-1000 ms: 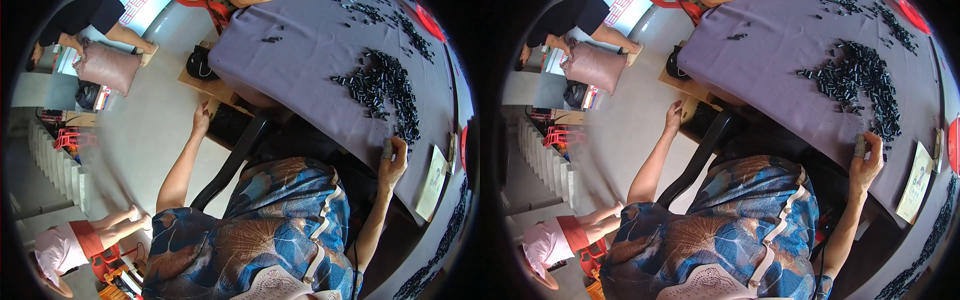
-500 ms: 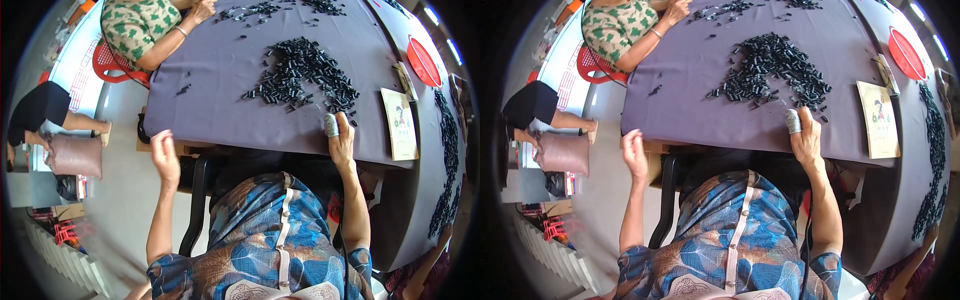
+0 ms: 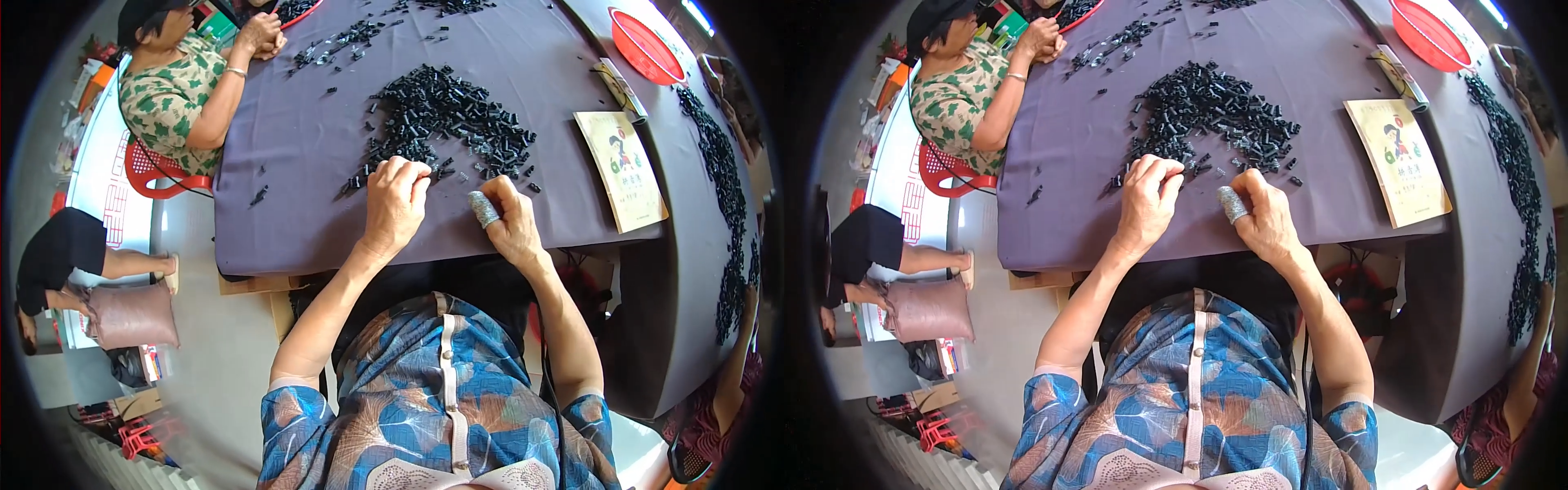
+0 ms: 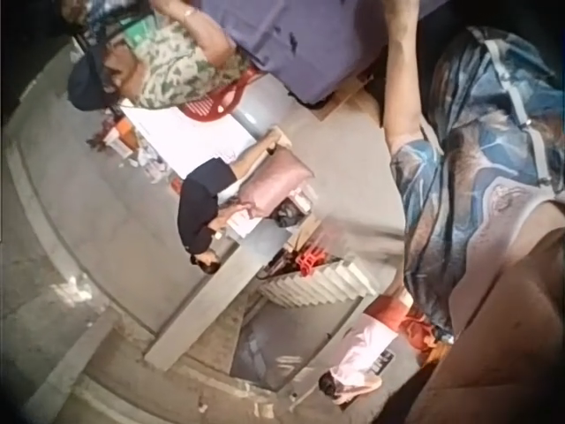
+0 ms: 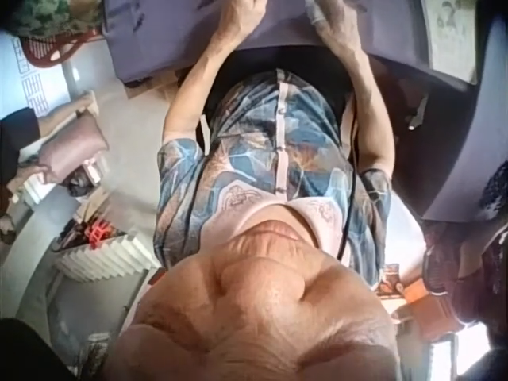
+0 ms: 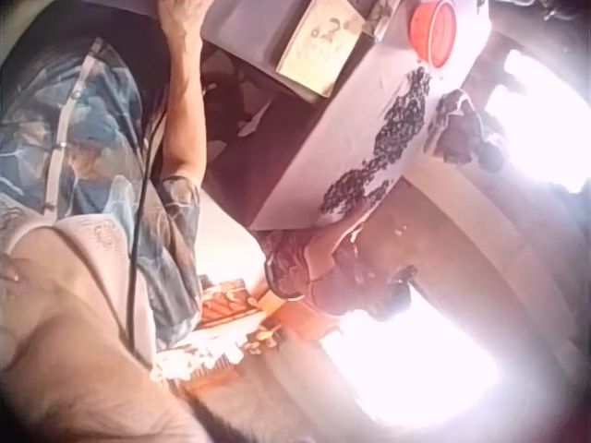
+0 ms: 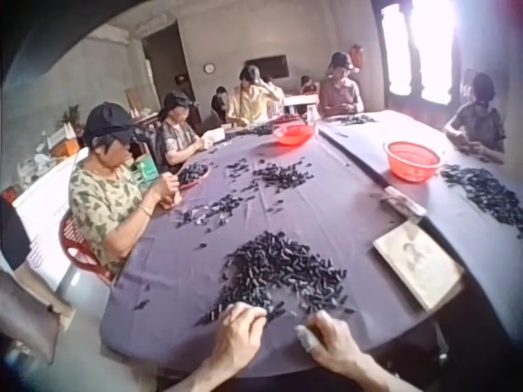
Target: Manually assembling small black plastic components with metallic inserts at a workbench.
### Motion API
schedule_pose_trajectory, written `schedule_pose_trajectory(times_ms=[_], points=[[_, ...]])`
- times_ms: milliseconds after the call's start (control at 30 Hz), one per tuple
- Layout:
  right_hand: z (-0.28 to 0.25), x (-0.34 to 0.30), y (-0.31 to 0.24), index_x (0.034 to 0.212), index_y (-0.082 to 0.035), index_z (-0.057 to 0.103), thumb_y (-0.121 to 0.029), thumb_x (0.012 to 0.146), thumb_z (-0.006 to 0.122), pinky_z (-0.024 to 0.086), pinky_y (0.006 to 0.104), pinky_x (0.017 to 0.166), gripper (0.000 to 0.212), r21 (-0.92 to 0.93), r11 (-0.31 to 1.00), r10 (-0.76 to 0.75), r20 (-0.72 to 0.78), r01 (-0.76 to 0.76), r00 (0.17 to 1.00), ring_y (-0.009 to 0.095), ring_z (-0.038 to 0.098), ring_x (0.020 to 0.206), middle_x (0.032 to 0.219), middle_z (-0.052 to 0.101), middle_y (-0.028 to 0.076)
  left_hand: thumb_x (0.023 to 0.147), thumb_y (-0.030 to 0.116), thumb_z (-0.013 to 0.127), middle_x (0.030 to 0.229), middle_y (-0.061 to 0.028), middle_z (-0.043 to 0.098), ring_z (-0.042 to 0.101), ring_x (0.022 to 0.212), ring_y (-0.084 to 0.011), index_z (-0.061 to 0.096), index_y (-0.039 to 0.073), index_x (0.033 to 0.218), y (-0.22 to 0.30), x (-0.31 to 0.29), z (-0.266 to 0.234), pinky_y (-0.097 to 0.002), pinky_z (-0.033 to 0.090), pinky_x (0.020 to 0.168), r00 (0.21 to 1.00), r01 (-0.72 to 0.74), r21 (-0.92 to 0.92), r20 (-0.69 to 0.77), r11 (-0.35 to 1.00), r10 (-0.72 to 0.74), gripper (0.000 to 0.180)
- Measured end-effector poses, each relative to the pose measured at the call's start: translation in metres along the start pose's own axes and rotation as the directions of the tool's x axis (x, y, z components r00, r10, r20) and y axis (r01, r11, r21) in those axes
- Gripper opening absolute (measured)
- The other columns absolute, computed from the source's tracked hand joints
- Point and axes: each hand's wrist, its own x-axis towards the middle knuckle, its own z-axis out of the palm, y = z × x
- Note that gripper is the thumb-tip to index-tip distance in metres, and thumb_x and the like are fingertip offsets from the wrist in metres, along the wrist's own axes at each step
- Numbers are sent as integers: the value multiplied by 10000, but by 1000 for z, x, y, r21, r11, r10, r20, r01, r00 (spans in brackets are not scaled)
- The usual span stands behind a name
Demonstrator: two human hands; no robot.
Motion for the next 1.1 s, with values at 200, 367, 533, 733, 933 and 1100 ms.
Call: schedule_pose_trajectory(times_ms=[200, 367, 533, 733, 933, 1100], points=[[-7, 1, 0, 873, -2, 510, -59, 823, 639, 472, 351, 588, 150, -6, 999, -52, 35, 52, 998, 281, 596, 617, 717, 593, 149, 815, 47, 613, 841, -103, 620, 597, 820, -283, 631, 44, 886, -24, 5, -15, -384, 477, 739, 977, 188, 4, -99, 982, -187, 73], [-6, 2, 0, 864, -1, 514, -51, 797, 637, 480, 360, 597, 149, -53, 998, -42, 65, 46, 997, 297, 605, 641, 738, 597, 158, 810, 34, 631, 818, -87, 603, 584, 770, -247, 629, 37, 879, -55, -13, -39, -357, 474, 720, 948, 312, -10, -67, 950, -312, 69], [-4, 1, 1, 865, -6, 512, -53, 799, 639, 476, 360, 594, 151, -70, 997, -41, 68, 46, 997, 294, 598, 633, 729, 589, 153, 803, 60, 656, 817, -91, 598, 572, 810, -276, 635, 42, 864, -35, -5, -31, -378, 464, 728, 982, 186, 13, -16, 982, -186, 67], [-3, 3, 1, 859, -9, 511, -49, 790, 639, 476, 364, 597, 151, -71, 996, -43, 77, 48, 996, 303, 597, 639, 735, 589, 152, 766, 175, 710, 814, -36, 582, 554, 832, -252, 641, 121, 884, -29, 9, -2, -408, 399, 708, 985, 138, 189, 76, 972, -154, 146], [-6, 4, 1, 856, -12, 511, -50, 782, 639, 477, 371, 604, 153, -102, 992, -71, 75, 78, 995, 318, 599, 662, 741, 590, 155, 771, 154, 694, 895, -39, 572, 551, 892, -252, 639, 130, 926, -20, 15, 12, -412, 395, 747, 984, 111, 192, 114, 975, -134, 167], [-4, 5, 6, 866, -6, 508, -29, 780, 635, 458, 355, 594, 155, -73, 992, -99, 60, 103, 993, 285, 570, 640, 726, 570, 144, 743, 64, 703, 831, -45, 589, 584, 820, -244, 632, 90, 928, -16, 13, 16, -396, 450, 703, 994, 80, 169, 61, 982, -91, 200]])
